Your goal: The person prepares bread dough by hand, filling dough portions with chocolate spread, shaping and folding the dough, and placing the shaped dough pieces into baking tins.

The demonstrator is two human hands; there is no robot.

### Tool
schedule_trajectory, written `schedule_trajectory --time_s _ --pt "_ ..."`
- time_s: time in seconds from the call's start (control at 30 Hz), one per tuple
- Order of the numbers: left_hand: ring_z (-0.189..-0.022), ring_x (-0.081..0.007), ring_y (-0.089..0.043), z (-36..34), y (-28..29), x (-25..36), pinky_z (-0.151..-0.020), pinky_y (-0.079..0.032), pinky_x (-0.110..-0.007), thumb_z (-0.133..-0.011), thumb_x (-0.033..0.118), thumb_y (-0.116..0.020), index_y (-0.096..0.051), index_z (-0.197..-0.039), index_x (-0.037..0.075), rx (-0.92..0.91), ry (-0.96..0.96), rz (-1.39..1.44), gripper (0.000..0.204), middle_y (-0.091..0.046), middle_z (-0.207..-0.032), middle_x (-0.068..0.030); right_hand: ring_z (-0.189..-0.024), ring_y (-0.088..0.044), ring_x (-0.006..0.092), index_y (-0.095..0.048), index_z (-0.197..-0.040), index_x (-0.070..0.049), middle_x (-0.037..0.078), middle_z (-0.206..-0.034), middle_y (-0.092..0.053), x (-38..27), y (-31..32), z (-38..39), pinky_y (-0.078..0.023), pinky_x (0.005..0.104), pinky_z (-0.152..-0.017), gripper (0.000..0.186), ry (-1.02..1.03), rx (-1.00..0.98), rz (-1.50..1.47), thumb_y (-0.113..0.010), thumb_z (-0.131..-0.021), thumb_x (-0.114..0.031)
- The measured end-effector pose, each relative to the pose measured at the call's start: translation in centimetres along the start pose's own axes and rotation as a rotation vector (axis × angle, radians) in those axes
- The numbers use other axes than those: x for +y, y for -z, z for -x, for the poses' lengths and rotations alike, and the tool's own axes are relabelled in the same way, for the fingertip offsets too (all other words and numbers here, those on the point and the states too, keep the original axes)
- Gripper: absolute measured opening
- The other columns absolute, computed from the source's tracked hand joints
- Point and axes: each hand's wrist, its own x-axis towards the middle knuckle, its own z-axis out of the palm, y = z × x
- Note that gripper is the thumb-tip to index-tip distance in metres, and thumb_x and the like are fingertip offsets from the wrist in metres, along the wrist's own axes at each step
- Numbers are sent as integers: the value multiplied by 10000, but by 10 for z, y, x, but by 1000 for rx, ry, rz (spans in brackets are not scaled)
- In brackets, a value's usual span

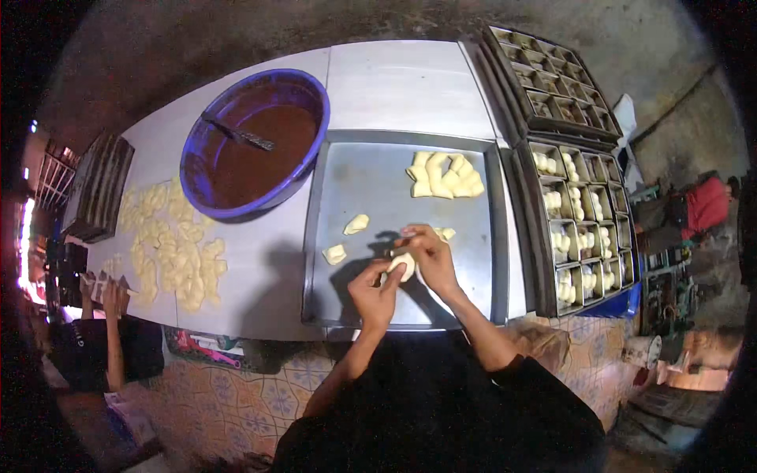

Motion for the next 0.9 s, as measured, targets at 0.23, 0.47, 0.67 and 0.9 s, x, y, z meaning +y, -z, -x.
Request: schedule_trajectory --time_s 0.23,0.47,0.67,0.9 --pt "-974 -218 -618 -23 26 -4 -829 -503 -327 -903 331 -577 -550 -1160 -3 -160 669 1146 422 -631 -1105 -111 -1307 -373 261 -498 -1292 -29 126 -1424 -391 -14 -30 -14 -331 392 -1066 525 148 -345 47 -606 -888 -347" --pt "-1085 -191 -538 -204 73 25 -965 -401 -327 -914 631 -427 -536 -1118 -41 -335 146 662 710 -582 -1166 -149 -1253 -359 257 157 -1495 -274 131 -1533 -135 2 -6 -39 -430 389 -886 1310 -122 -487 -284 -687 -617 -755" --pt "-870 -312 -626 -346 171 7 -857 -436 -412 -914 706 -198 -587 -1154 -19 -227 385 -854 858 -668 -972 -176 -1198 -393 211 42 -1518 -203 114 -1489 -232 10 -26 -38 -443 378 -915 1098 -153 -283 -570 -649 -777 -625" --pt "-768 -360 -615 -259 65 72 -684 -476 -475 -972 590 -231 -686 -1008 43 118 -202 -1108 713 -634 -785 -224 -1195 -445 162 -117 -1517 -211 88 -1467 -324 34 -3 -43 -479 329 -860 931 -210 -168 -555 -670 -824 -495"
